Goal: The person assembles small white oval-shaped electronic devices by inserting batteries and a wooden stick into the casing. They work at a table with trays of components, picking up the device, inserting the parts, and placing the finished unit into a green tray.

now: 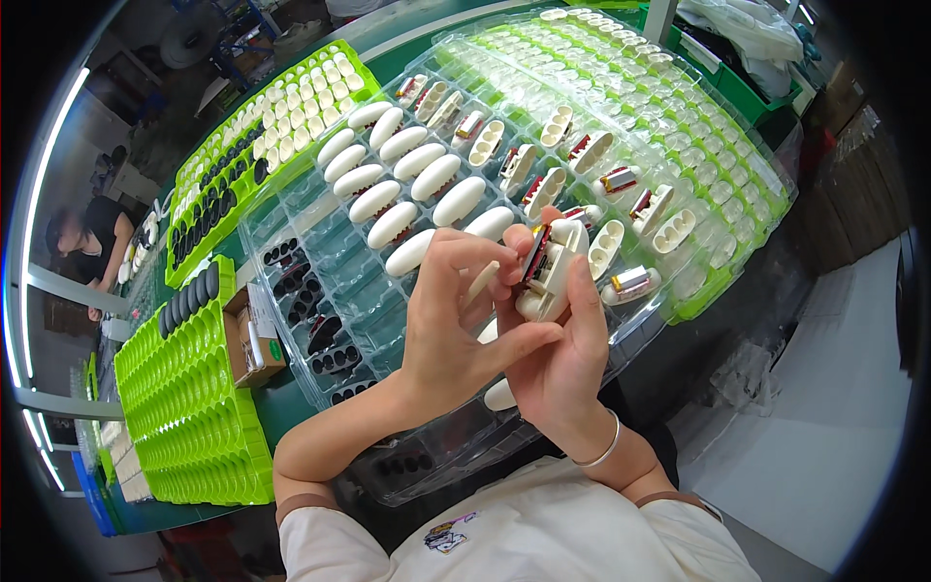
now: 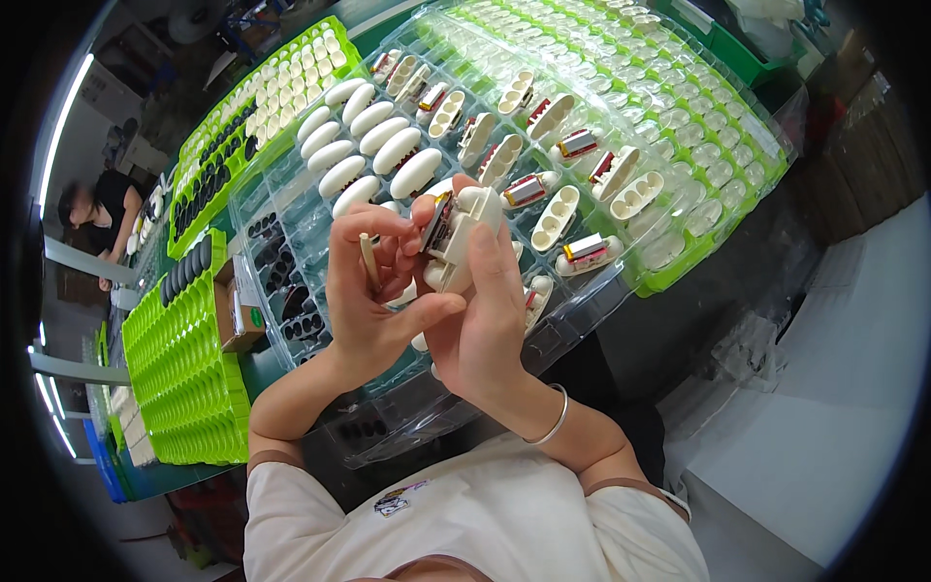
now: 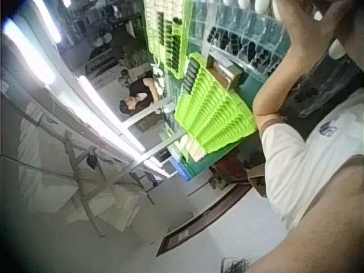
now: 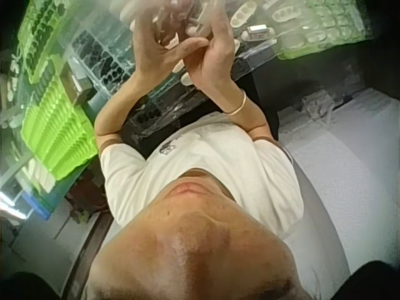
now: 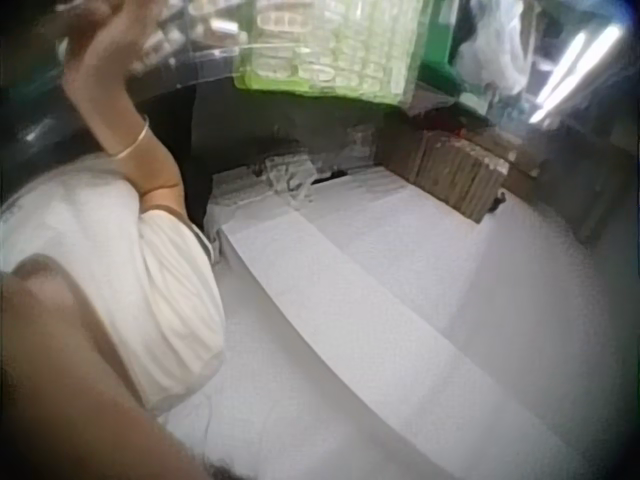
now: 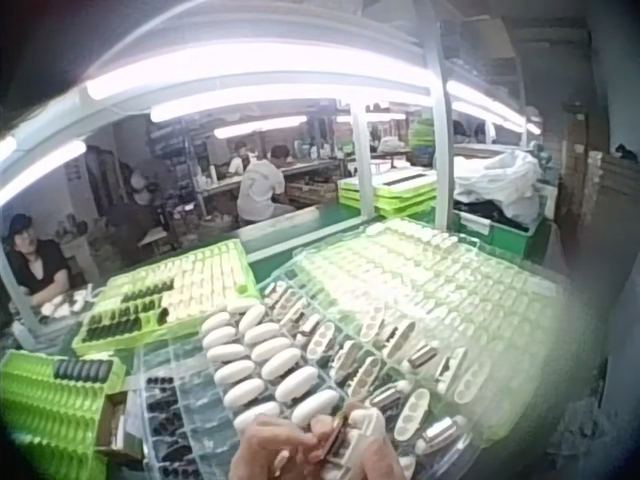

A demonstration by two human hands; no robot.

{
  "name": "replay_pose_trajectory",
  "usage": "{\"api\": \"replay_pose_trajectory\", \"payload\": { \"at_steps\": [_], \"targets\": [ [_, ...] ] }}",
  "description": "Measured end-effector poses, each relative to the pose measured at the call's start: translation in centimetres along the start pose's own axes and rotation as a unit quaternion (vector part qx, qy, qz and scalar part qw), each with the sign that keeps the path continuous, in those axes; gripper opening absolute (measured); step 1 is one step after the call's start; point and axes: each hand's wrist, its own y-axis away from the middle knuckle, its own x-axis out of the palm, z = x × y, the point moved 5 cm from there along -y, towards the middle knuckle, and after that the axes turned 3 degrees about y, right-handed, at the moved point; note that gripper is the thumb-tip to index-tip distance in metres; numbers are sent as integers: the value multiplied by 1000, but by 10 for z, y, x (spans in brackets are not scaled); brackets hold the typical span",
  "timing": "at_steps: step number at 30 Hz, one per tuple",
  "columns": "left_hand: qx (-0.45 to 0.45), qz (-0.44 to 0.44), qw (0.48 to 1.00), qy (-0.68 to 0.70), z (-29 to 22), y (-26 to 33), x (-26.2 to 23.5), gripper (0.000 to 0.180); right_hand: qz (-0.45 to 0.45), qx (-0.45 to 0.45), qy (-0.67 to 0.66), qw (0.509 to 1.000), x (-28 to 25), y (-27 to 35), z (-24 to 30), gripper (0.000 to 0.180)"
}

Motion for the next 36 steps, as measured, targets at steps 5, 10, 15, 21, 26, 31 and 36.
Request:
{"api": "replay_pose_trajectory", "payload": {
  "at_steps": [5,10,15,21,26,31,36],
  "targets": [
    [12,-7,999,44,-1,2,1,57,26,-8,11,1000,2,1,-1,39],
    [54,3,998,-13,-10,3,0,53,55,-19,20,998,0,2,-5,40],
    [71,-14,997,-33,-7,1,-4,51,-1,-4,29,1000,0,3,-5,42],
    [71,-18,997,-39,-14,1,-5,48,20,-5,6,1000,2,5,-6,45],
    [-39,-51,995,74,1,2,-5,48,16,3,24,1000,9,3,-11,43],
    [-111,-58,990,66,10,0,-4,51,24,9,-8,1000,5,1,-16,41],
    [-46,13,999,2,-18,-7,-19,21,33,-21,-102,994,-3,-10,-10,41]
  ]
}}
